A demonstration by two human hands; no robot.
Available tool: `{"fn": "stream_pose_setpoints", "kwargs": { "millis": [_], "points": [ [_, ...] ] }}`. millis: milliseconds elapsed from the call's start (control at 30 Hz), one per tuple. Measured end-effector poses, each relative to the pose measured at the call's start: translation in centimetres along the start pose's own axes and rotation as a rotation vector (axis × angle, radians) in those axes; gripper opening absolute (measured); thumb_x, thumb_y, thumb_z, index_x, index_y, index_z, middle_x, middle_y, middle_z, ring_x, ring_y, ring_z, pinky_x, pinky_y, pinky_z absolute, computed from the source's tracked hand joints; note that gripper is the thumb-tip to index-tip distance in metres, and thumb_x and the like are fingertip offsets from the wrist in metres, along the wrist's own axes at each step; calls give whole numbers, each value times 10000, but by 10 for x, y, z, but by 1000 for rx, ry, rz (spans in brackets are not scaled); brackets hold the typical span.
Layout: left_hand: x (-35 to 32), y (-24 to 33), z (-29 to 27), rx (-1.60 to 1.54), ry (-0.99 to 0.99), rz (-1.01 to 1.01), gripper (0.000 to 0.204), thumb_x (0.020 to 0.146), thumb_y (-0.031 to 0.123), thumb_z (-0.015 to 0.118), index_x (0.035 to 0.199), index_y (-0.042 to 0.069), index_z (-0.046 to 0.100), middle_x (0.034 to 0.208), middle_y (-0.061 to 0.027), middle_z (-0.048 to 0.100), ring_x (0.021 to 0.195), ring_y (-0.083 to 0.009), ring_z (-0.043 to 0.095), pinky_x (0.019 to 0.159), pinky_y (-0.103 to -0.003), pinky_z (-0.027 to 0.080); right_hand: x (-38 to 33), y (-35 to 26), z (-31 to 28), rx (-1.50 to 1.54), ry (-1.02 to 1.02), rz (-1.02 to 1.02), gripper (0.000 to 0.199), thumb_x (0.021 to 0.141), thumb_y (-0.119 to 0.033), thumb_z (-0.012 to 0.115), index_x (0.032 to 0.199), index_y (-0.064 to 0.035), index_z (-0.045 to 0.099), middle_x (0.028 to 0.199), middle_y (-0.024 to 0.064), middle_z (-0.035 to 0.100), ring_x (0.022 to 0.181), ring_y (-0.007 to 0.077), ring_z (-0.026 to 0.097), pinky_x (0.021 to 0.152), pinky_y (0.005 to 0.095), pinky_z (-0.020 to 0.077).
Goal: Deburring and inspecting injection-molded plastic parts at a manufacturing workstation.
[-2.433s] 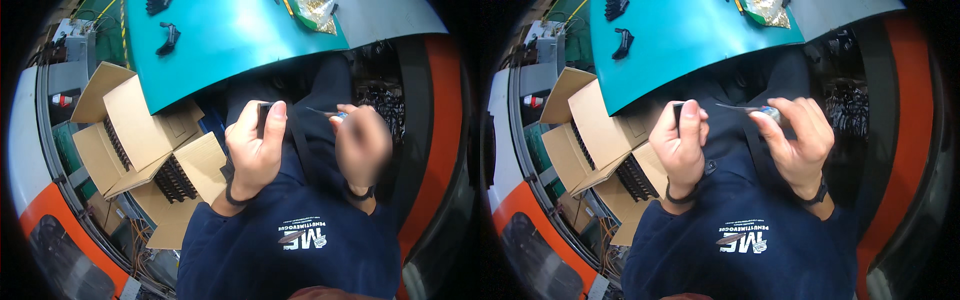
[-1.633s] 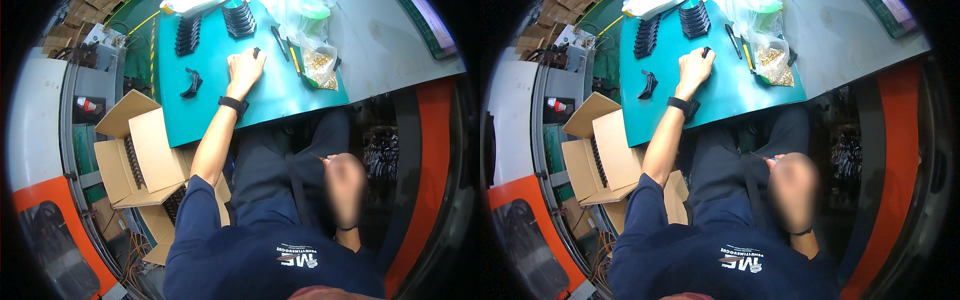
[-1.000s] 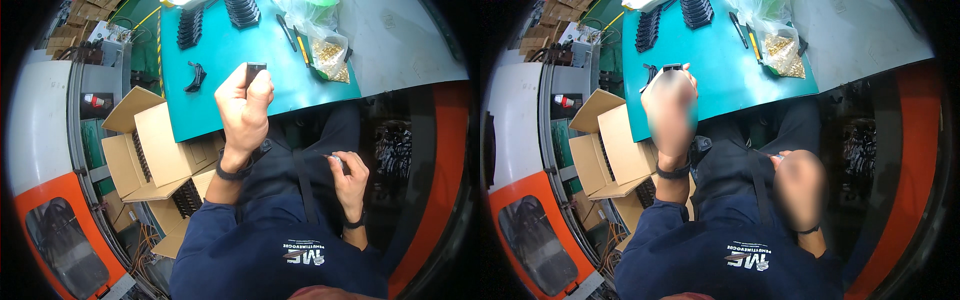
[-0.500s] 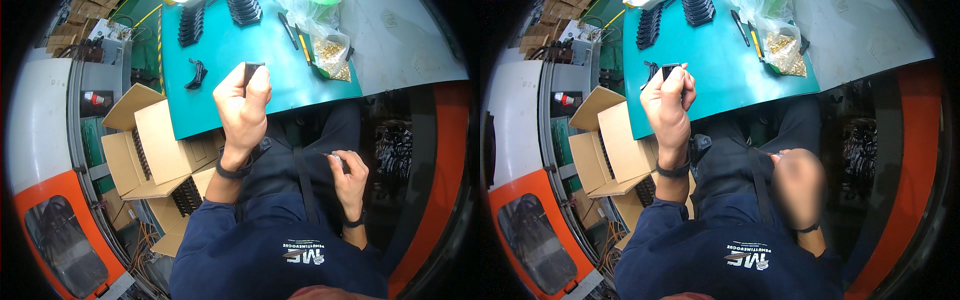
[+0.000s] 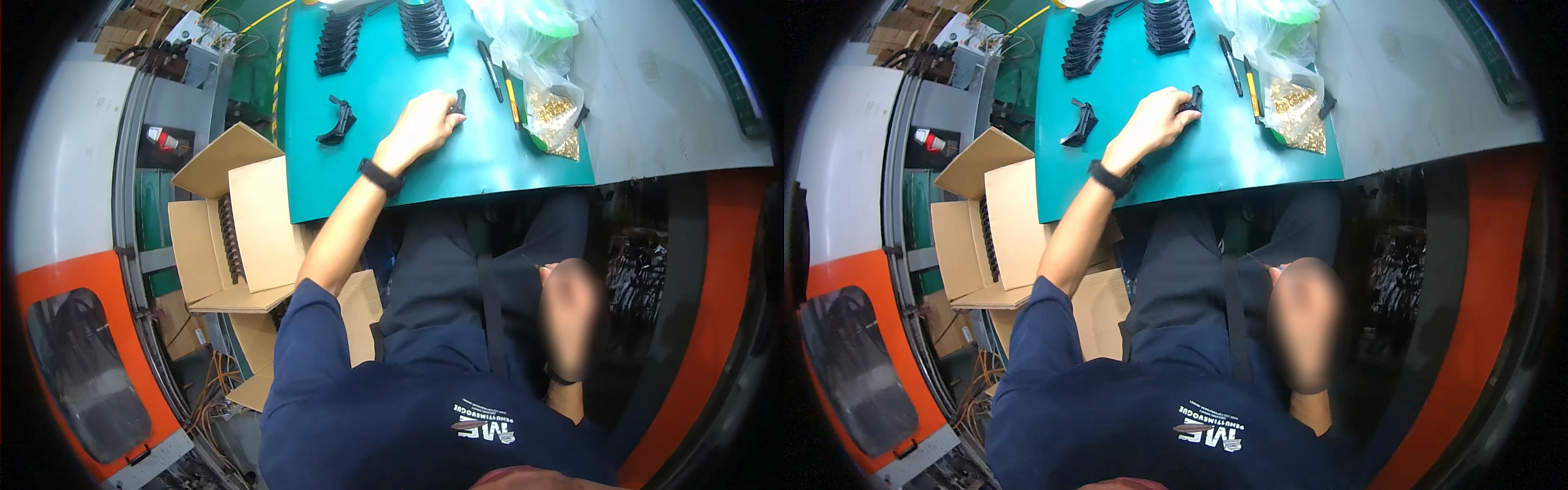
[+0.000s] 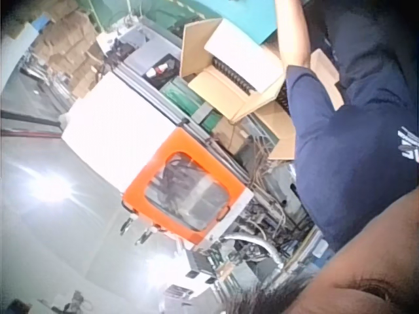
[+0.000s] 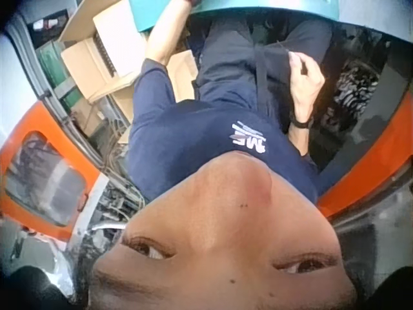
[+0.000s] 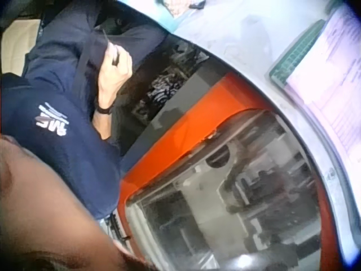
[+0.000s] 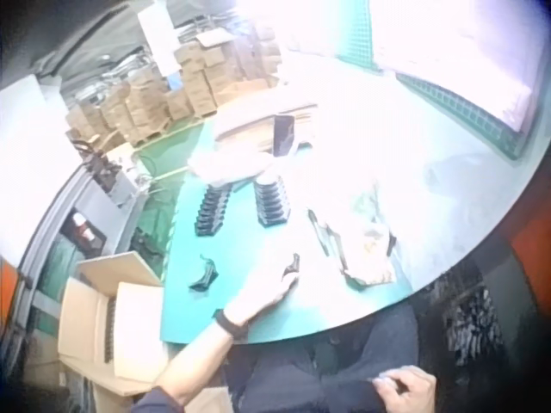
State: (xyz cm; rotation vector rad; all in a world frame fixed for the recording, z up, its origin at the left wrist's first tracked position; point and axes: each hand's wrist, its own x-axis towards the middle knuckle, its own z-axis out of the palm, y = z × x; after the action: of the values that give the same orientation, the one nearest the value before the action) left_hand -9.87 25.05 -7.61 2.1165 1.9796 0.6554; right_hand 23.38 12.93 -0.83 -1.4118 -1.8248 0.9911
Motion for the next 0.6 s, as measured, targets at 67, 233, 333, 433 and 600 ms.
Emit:
{"fn": "stream_pose_setpoints", "kwargs": {
  "millis": [67, 233, 333, 433, 600],
  "points": [
    [13, -15, 1, 76, -93, 25, 275, 863, 232, 664, 1030, 13, 665, 895, -173, 635, 850, -379, 617, 759, -423, 493, 1, 0, 1, -5, -7, -2, 133, 820, -88, 713, 864, 28, 666, 773, 144, 658, 712, 268, 639, 659, 323, 481],
    [38, -40, 6, 346, 10, 38, 211, 837, 166, 650, 1030, 88, 685, 940, -110, 625, 995, -289, 594, 989, -508, 383, 2, -3, 3, -18, -37, 54, 132, 834, -92, 698, 871, 32, 671, 798, 148, 670, 734, 257, 650, 678, 320, 485],
    [54, -50, 11, 431, 143, 70, 176, 792, 151, 665, 964, 120, 689, 908, -83, 613, 995, -259, 579, 1000, -514, 358, 1, 2, 4, -58, -36, 89, 140, 839, -99, 693, 878, 34, 673, 818, 153, 679, 750, 260, 658, 693, 317, 491],
    [66, -55, 13, 388, 237, 94, 123, 776, 150, 671, 891, 106, 679, 902, -85, 606, 962, -271, 572, 946, -481, 376, 3, 0, 6, -58, -54, 117, 153, 847, -112, 690, 891, 33, 675, 838, 158, 687, 770, 265, 664, 709, 320, 495],
    [67, -61, 12, 381, 404, -11, 156, 762, 177, 701, 861, 70, 644, 912, -123, 582, 977, -293, 542, 884, -459, 398, 2, -6, 12, -71, -101, 116, 161, 850, -120, 692, 897, 34, 675, 847, 153, 688, 781, 260, 663, 717, 323, 492]
  ]
}}
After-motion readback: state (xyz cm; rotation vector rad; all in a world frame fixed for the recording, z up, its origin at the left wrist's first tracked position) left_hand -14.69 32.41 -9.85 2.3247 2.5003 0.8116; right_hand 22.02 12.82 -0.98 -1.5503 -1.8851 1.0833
